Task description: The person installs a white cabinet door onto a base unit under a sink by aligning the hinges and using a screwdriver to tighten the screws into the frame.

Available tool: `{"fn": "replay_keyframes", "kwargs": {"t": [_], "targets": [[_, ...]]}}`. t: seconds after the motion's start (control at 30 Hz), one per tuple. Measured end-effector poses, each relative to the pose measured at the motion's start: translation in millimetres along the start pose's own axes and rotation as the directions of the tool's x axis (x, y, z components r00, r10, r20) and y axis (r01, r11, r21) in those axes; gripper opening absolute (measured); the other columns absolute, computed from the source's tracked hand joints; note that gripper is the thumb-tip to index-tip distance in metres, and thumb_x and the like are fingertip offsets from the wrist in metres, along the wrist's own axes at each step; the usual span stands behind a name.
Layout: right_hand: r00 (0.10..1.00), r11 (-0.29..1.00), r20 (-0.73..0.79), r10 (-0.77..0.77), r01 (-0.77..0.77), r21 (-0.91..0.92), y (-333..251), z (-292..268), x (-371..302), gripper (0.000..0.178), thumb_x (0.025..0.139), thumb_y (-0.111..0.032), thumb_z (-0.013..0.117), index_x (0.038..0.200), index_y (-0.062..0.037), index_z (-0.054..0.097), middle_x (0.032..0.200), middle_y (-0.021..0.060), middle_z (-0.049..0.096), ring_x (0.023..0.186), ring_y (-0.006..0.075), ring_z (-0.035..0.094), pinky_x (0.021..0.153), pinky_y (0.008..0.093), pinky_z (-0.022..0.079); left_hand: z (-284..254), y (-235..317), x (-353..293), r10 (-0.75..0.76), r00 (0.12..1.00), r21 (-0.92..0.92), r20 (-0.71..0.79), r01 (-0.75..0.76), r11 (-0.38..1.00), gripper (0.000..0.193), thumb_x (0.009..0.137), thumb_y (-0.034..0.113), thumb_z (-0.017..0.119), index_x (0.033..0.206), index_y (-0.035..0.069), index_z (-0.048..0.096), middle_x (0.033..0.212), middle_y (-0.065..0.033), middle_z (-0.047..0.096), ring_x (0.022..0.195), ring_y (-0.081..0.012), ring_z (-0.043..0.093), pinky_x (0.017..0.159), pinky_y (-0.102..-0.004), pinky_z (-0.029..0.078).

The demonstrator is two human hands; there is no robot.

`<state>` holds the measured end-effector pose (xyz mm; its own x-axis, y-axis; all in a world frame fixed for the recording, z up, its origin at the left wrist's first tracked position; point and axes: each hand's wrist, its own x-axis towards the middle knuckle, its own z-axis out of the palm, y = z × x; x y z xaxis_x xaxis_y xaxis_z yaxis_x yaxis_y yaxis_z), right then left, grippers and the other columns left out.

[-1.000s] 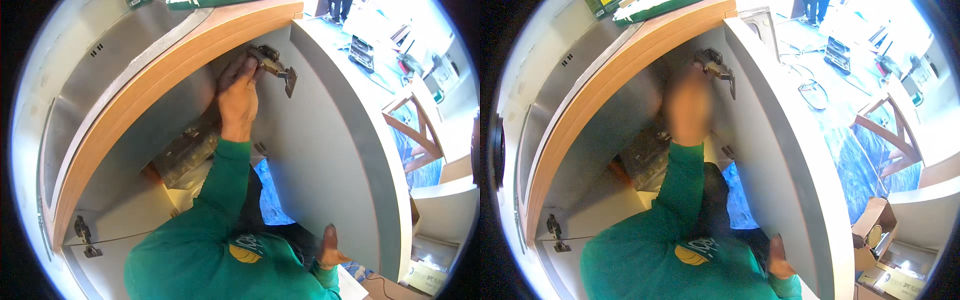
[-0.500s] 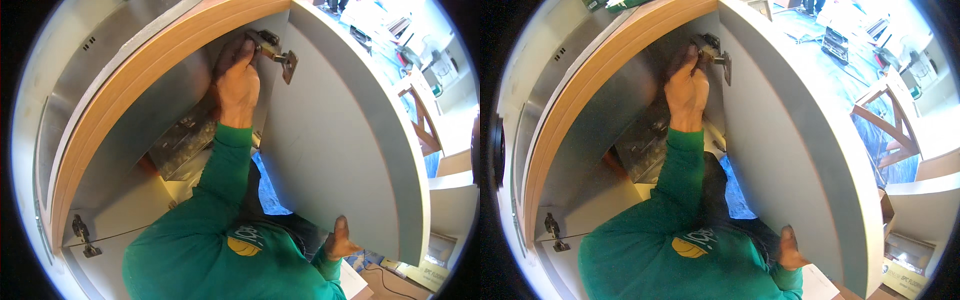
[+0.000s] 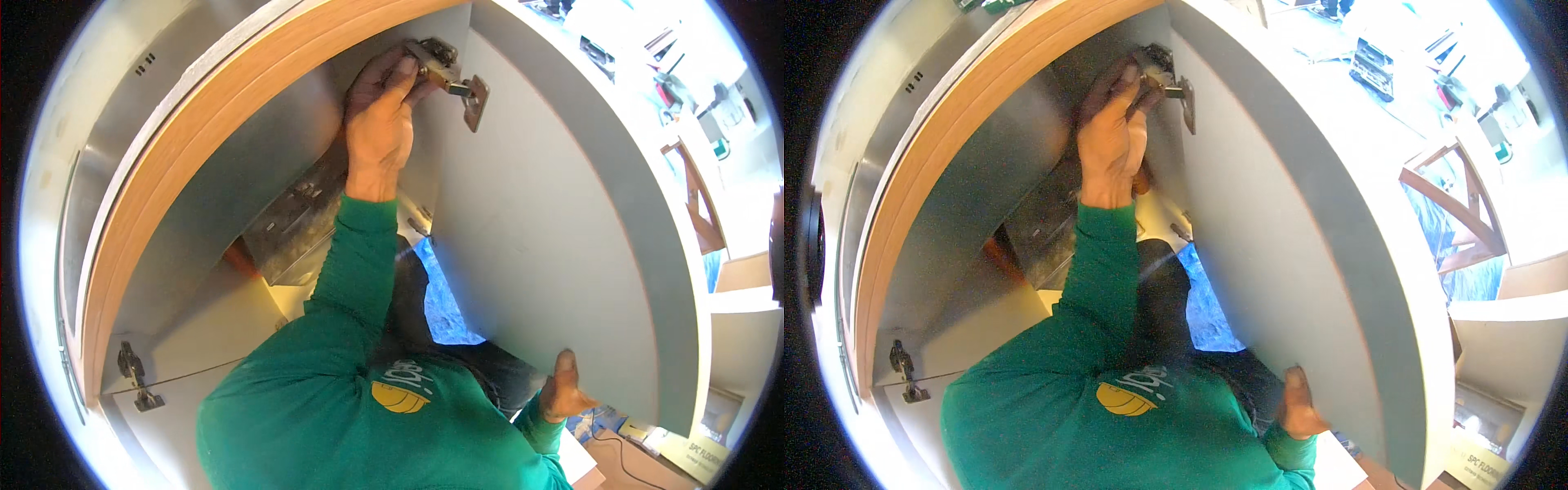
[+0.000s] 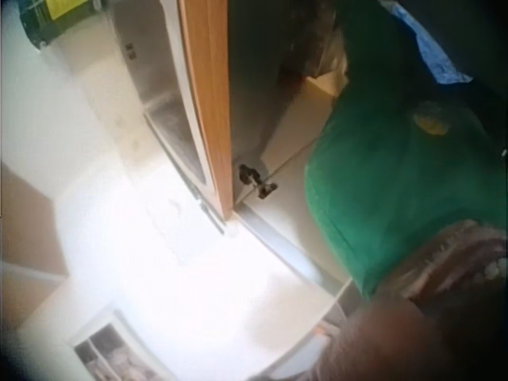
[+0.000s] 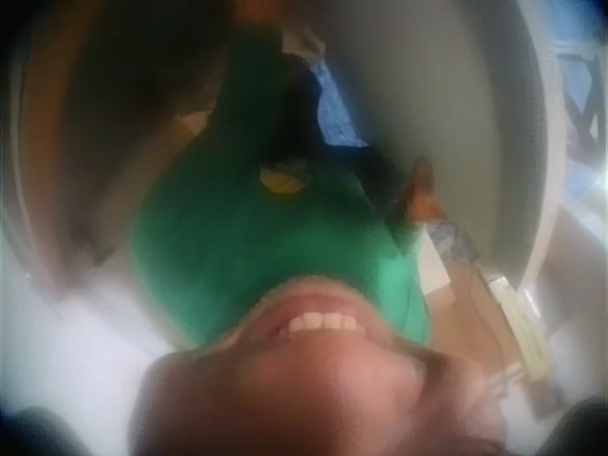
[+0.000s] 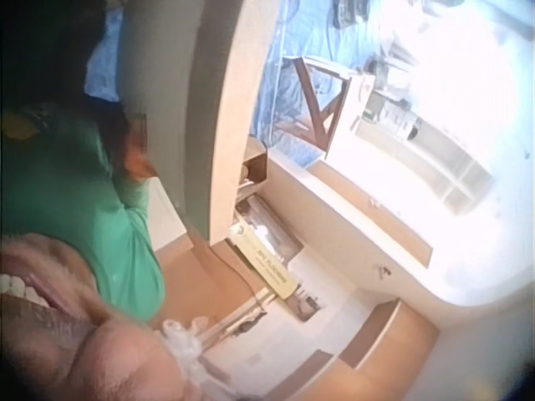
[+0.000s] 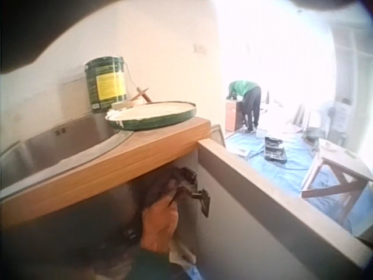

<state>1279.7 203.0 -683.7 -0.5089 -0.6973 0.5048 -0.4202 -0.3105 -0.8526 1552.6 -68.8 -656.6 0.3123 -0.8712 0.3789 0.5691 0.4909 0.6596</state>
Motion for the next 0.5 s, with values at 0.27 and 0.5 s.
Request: {"fn": "replay_keyframes", "kwargs": {"t": [0.27,0.5], "targets": [[0.997,0.983,-0.042,0.058,-0.050,0.177,39,-20,24,0.038,0.080,-0.005,0.077,0.115,0.0048,0.066,0.109,0.0143,0.069,0.095,0.0260,0.065,0.091,0.0425,0.054,8,-3,-10,0.063,0.998,0.149,-0.009,-0.061,0.987,0.035,0.101,0.014,0.066,0.131,-0.003,0.060,0.117,-0.0105,0.069,0.106,-0.0187,0.066,0.096,-0.0377,0.055],[0.917,0.952,-0.278,0.284,-0.235,0.197,46,-22,46,0.041,0.081,-0.008,0.077,0.119,0.0038,0.066,0.112,0.0152,0.070,0.095,0.0255,0.067,0.096,0.0434,0.052,-1,-7,-7,0.157,0.986,0.274,0.061,-0.168,0.947,0.042,0.098,0.016,0.072,0.133,-0.003,0.058,0.119,-0.0107,0.067,0.107,-0.0162,0.064,0.098,-0.0312,0.053]]}}
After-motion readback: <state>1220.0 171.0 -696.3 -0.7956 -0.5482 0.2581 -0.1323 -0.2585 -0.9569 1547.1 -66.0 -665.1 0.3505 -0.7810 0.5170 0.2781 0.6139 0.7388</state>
